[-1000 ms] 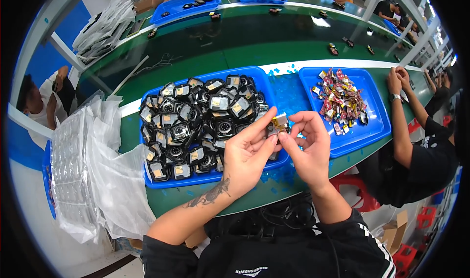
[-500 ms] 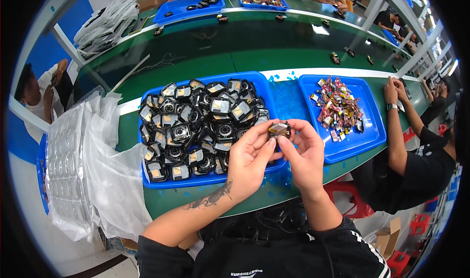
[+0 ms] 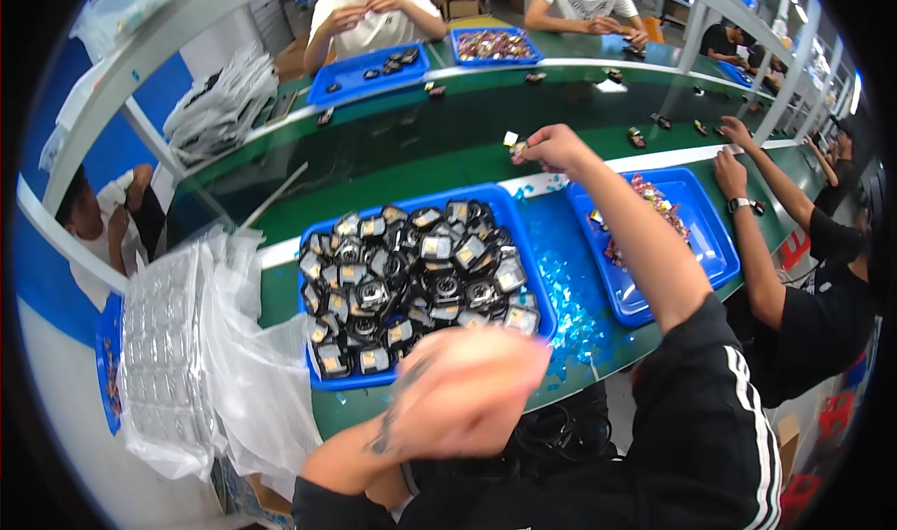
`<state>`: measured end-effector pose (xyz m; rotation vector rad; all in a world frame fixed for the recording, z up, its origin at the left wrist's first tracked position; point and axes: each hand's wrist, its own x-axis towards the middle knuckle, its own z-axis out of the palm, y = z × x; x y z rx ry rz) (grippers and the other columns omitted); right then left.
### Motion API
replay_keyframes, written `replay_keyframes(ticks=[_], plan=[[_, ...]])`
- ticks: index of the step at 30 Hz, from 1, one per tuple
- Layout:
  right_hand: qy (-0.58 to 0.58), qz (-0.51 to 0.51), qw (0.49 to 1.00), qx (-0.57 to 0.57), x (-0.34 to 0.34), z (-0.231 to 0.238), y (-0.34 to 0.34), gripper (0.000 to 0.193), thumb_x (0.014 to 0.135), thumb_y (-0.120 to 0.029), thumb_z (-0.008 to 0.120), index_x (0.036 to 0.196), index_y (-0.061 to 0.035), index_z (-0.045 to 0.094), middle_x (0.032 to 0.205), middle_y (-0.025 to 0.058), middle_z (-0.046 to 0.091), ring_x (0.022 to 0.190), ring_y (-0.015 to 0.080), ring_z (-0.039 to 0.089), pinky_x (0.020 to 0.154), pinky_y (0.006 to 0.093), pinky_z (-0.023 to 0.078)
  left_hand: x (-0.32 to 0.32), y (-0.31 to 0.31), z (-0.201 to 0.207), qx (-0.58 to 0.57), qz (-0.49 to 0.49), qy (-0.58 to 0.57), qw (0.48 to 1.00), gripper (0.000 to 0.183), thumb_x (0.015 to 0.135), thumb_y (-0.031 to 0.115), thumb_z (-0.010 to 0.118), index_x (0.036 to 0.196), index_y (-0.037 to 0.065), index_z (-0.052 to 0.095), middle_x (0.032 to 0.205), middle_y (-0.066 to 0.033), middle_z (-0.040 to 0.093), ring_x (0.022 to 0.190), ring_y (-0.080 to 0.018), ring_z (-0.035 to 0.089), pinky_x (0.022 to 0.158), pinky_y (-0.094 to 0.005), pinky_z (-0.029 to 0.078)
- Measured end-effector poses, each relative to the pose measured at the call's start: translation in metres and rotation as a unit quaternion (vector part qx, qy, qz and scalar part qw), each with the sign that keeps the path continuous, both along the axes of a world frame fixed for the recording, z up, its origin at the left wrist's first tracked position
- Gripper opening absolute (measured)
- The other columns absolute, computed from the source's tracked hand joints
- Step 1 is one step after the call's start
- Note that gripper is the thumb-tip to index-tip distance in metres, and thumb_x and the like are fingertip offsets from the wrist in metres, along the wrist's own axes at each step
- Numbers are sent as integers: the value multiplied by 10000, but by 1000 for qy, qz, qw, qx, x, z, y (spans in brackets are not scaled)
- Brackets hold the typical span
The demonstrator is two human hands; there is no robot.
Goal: Connecting screens and batteries to assemble smartwatch components at a factory workbench.
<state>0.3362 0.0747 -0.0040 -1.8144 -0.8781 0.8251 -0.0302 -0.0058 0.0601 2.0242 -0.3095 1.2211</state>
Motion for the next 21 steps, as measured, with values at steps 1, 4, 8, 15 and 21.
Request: replay_keyframes(ticks=[1, 4, 8, 15, 21], plan=[[-2, -12, 1000, -10, 5, -8, 15, 243, 684, -47, 829, 816, -35, 624, 613, 20, 575, 449, 83, 448, 394, 254, 317, -4, -16, 18, -35, 27, -161, 986, 233, 833, -7, 654, 1050, 37, 580, 936, -160, 647, 734, -298, 688, 519, -385, 570], [-150, -42, 985, -71, 17, -32, 32, 285, 649, -54, 853, 837, -18, 642, 626, 49, 589, 442, 112, 464, 377, 292, 317, -43, -47, 82, -37, 43, -135, 989, 154, 973, 176, 463, 1043, 40, 480, 920, -139, 540, 614, -343, 589, 495, -379, 478], [-275, -66, 957, -57, 20, -34, 28, 365, 623, -166, 865, 890, -2, 676, 790, 112, 682, 711, 234, 656, 650, 360, 523, -66, -21, 97, 72, -94, -84, 989, 158, 963, 185, 474, 1049, 53, 475, 909, -126, 560, 611, -328, 592, 459, -360, 475], [-311, 281, 899, 126, -133, 22, -23, 267, 825, -302, 703, 914, -52, 733, 880, 161, 693, 870, 308, 665, 788, 406, 524, -75, -1, 101, 219, 108, -169, 955, 179, 1003, 170, 410, 1134, 52, 442, 922, -165, 537, 610, -340, 592, 477, -368, 506], [-485, 209, 824, 206, -186, 16, -33, 185, 753, -178, 759, 897, -70, 717, 876, 107, 653, 896, 296, 630, 780, 395, 515, -58, 51, 85, 58, 272, -199, 940, 352, 919, 69, 413, 1192, -82, 576, 867, -165, 604, 733, -222, 568, 664, -299, 447]])
